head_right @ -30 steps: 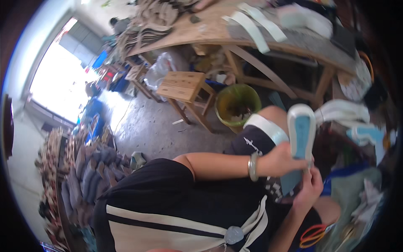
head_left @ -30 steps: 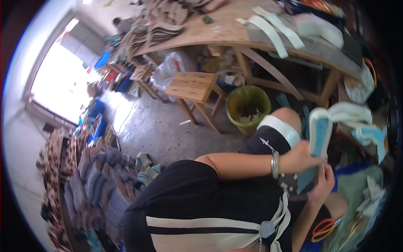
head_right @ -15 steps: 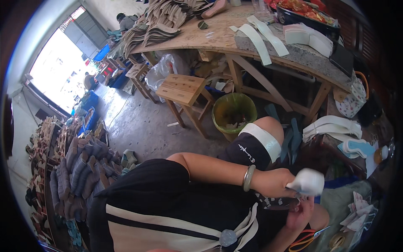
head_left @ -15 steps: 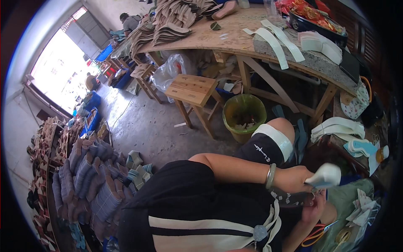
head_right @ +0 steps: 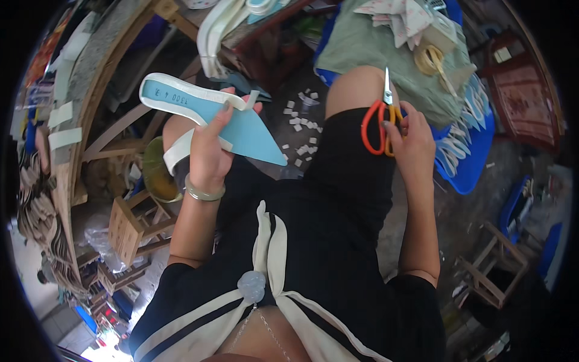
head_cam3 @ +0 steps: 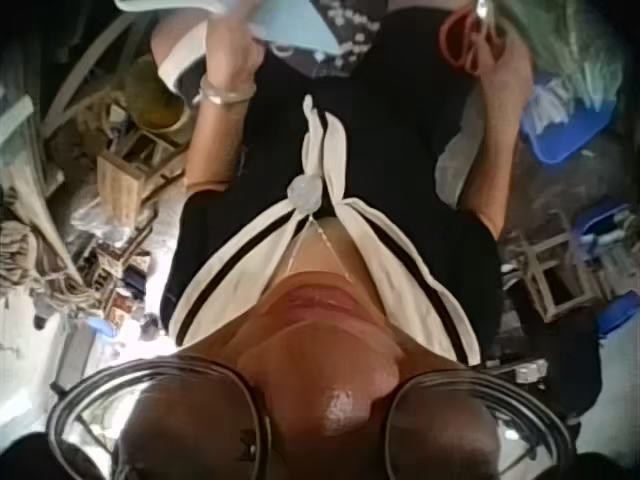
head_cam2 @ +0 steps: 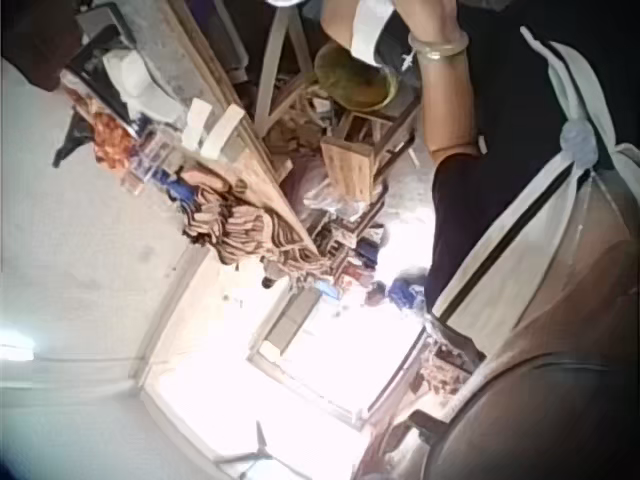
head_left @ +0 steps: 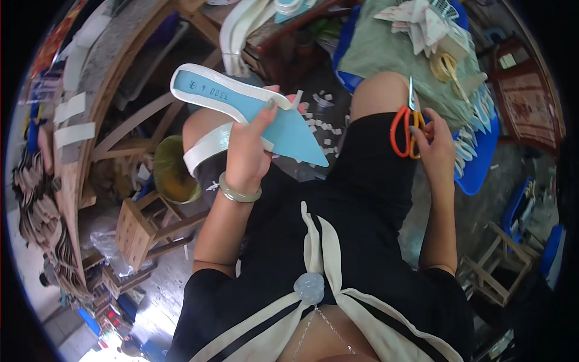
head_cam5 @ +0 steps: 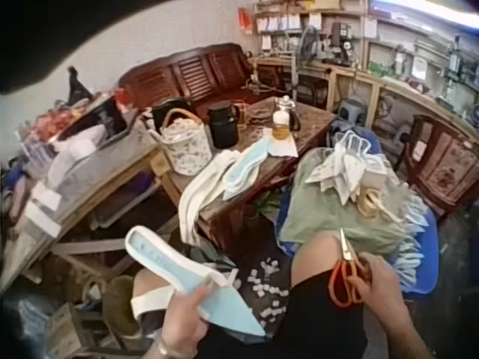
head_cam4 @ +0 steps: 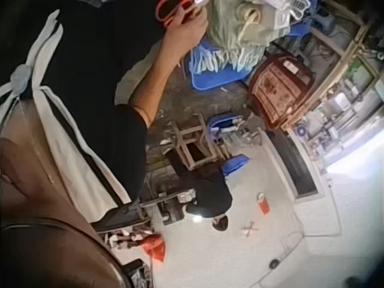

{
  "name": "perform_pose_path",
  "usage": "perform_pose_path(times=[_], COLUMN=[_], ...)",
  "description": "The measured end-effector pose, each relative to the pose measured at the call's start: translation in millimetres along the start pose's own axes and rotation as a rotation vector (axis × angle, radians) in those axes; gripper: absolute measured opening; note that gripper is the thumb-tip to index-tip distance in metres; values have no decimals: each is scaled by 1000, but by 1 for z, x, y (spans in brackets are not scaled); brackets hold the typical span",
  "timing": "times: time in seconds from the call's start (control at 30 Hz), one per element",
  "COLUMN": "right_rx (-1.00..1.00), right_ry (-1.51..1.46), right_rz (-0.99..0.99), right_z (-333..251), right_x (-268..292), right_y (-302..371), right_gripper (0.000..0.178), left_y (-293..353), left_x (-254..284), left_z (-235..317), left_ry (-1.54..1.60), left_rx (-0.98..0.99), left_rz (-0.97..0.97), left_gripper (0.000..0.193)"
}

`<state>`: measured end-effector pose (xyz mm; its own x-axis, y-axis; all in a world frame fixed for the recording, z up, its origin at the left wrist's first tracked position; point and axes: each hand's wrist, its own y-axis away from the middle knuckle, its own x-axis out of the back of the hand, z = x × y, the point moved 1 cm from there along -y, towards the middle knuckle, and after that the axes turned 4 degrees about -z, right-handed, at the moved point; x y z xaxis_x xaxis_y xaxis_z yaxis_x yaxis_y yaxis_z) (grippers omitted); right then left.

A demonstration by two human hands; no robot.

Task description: Apply adhesive tape and lining to shoe insole components.

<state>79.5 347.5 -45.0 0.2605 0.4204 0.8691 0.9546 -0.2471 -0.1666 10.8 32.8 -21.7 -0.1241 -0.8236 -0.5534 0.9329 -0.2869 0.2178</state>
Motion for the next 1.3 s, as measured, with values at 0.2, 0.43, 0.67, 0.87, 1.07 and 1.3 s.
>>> perform_pose_path(times=[0.2, 0.43, 0.67, 0.87, 1.07, 1.3], right_rx=[-148, -147, 48, 296, 315, 180], right_ry=[-92, -837, -1247, -703, -682, -691], right_rz=[-190, -78, -782, -707, -647, -705], right_z=[8, -17, -74, -99, -106, -86], right_x=[-9, -16, -46, -49, -45, -36], right_y=[5, 21, 43, 47, 44, 38], right_gripper=[60, 68, 112, 100, 94, 73], left_y=[-17, -6, 0, 9, 13, 10], left_x=[-6, -11, 4, 6, 25, 17], left_z=[-21, -19, -18, -28, -45, -20], left_ry=[199, -213, -872, -1053, -819, -760], left_rx=[82, -229, -805, -1050, -844, -490], left_rz=[-10, 6, 167, 200, -34, 27], left_gripper=[43, 30, 21, 22, 42, 17])
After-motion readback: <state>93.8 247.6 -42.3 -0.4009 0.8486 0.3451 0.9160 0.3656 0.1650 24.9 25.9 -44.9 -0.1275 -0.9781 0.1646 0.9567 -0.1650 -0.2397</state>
